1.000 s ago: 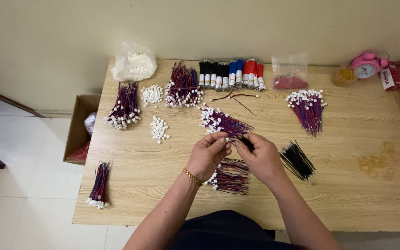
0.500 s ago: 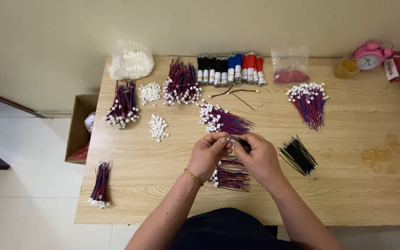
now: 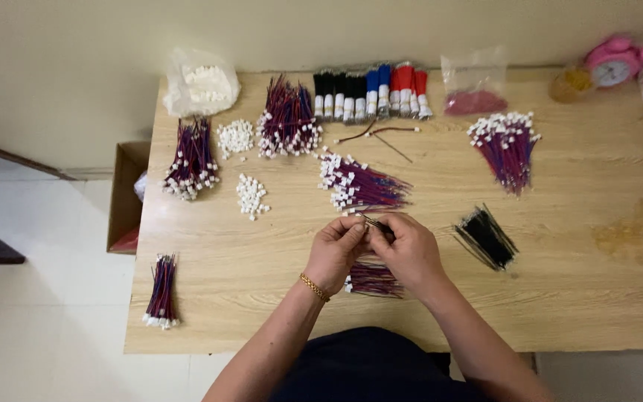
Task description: The person sits at a wooden table and repeatedly picks up small white beads and thin dark sticks. They insert the beads onto the sticks and place the finished items into a pile on the table. The workspace contains organized bundles of sticks and loose beads.
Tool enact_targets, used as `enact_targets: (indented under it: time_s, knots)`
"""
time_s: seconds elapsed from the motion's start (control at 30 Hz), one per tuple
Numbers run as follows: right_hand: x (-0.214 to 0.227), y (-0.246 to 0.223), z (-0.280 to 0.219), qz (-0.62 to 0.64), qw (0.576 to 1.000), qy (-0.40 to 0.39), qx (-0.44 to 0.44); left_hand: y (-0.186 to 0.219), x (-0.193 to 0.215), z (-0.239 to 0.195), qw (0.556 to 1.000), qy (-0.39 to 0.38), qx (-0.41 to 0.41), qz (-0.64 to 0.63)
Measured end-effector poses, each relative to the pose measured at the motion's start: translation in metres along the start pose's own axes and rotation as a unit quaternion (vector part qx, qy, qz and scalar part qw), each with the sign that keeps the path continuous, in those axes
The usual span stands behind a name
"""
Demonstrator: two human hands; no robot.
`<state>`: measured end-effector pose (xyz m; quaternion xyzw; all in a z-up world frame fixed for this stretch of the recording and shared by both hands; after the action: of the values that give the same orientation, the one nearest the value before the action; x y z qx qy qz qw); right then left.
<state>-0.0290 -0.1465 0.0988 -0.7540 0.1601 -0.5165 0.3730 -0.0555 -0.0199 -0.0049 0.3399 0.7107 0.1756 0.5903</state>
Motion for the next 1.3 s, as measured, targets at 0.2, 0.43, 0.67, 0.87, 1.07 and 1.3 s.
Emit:
enact_targets:
  time_s: [0.2,0.43,0.67,0.87,1.07,1.3]
  knots:
    - [-0.041,0.061,0.005,0.021,0.997,-0.073,-0.016,-0.020,0.044,0.004,0.969,0.057,0.037,0.237]
    - [-0.049,0.096,0.019,-0.070,0.997,-0.035,0.001,-0.041,0.100,0.014,0.729,0.057,0.102,0.674]
    - [-0.083,0.096,0.022,-0.160,0.974,-0.156,0.021,-0.034,0.095,0.048,0.669,0.086,0.017,0.738]
    - [-0.086,0.094,0.020,-0.101,0.977,-0.189,-0.009,-0.022,0.085,0.069,0.641,0.067,0.026,0.765]
    - [-0.035,0.058,0.016,0.067,0.982,-0.150,-0.093,-0.020,0.090,0.063,0.687,0.058,-0.002,0.724]
    - [-0.005,0.024,0.020,0.249,0.965,-0.072,-0.024,0.035,0.039,0.019,0.894,0.010,-0.029,0.447]
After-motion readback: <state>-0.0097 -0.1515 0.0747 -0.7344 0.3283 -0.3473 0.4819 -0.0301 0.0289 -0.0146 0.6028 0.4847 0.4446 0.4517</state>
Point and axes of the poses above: each hand's wrist, its own z-axis towards the middle knuckle, its own x-axis out of the back of the hand, y = z × x, the point moved 3 cm from there along z, towards the middle knuckle, and after that the axes turned 14 degrees about -y, right-handed, at the moved point
